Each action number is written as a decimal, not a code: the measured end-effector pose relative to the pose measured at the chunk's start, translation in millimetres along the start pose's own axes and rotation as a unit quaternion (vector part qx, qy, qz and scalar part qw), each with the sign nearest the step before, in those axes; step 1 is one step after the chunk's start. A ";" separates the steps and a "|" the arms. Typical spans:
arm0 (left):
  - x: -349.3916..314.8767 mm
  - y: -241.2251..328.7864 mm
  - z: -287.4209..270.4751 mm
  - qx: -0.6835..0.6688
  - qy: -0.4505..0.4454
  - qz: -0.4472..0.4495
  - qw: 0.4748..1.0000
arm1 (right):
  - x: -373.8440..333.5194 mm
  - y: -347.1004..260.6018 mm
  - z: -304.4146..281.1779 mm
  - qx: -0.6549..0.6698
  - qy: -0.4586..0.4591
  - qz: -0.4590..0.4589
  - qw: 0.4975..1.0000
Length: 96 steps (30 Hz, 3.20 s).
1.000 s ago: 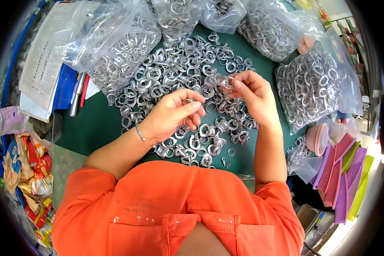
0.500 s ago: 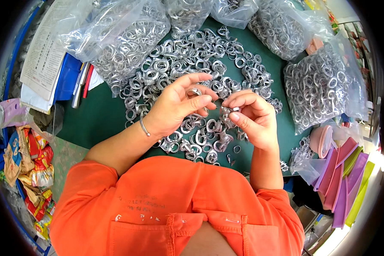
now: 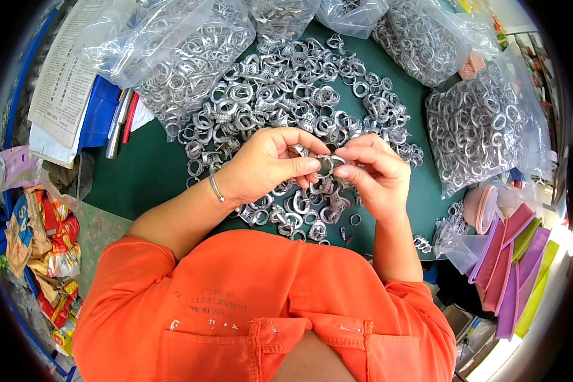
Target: The person sits at a green table and assembles small silver metal rings and hooks by hand. They pick up individual components from a large pile, interlock them, and place the finished units back onto the table.
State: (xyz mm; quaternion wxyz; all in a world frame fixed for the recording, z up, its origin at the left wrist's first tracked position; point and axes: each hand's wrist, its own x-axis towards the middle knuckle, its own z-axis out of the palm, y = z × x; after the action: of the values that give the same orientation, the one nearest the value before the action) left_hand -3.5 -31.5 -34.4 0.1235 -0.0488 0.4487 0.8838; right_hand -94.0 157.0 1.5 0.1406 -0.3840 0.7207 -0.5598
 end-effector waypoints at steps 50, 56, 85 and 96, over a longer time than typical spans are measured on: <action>-1.6 6.8 2.8 0.011 0.143 0.096 0.985 | 28.5 21.9 -14.4 0.440 -0.017 0.249 0.863; 0.8 1.2 -0.3 0.193 0.158 0.182 0.951 | 69.4 39.8 -6.0 -0.256 0.032 0.166 0.952; -0.3 -4.1 5.8 0.079 0.102 0.142 0.981 | 26.1 -1.5 3.7 -0.012 -0.072 0.064 0.995; -8.1 0.3 11.6 0.123 0.033 0.094 0.987 | -7.9 -11.4 0.3 -0.035 -0.012 -0.004 0.999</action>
State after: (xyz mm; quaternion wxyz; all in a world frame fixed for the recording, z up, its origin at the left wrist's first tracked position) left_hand 4.5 -23.7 -25.7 0.0295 -0.0201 0.5604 0.8275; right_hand -84.0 161.5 10.0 0.1333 -0.3982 0.7366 -0.5301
